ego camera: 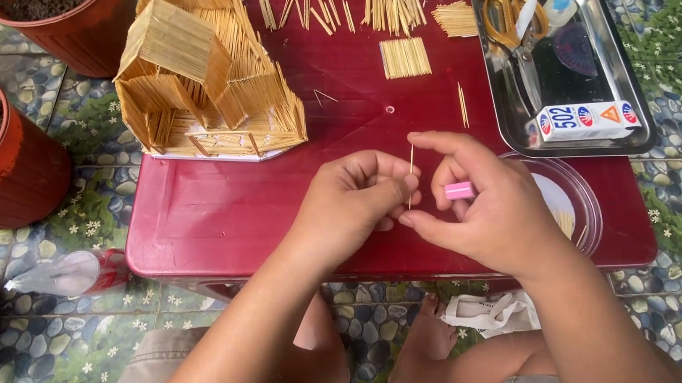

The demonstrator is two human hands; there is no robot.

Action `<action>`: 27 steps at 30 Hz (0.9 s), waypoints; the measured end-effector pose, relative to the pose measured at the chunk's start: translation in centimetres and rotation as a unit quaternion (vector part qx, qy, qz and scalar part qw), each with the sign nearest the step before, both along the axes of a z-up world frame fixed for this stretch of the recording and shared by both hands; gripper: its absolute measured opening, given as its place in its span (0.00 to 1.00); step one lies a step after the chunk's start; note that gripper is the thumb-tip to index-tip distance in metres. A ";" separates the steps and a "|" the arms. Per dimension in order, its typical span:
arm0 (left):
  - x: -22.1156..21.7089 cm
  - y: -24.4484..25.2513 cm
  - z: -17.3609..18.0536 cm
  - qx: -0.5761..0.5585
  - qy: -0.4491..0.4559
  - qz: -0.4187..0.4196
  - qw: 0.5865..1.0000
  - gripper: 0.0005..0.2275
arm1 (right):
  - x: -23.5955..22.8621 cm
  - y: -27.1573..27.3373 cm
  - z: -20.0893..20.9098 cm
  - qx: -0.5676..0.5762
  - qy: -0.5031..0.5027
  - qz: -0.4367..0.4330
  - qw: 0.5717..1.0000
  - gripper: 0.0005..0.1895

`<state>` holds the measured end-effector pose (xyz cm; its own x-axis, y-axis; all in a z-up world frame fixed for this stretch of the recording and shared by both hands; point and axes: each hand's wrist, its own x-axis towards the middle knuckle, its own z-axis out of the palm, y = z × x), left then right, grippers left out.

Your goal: Cleaning or sanding the ends of toothpicks using a small piece of foam to prepare them for a model house construction.

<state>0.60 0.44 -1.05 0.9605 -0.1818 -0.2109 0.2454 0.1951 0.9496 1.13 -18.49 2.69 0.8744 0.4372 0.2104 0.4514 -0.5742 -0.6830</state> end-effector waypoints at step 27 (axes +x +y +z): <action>0.0 0.2 -0.1 -0.021 0.002 -0.013 1.000 0.03 | 0.0 -0.2 -0.1 -0.017 0.003 0.011 1.000 0.37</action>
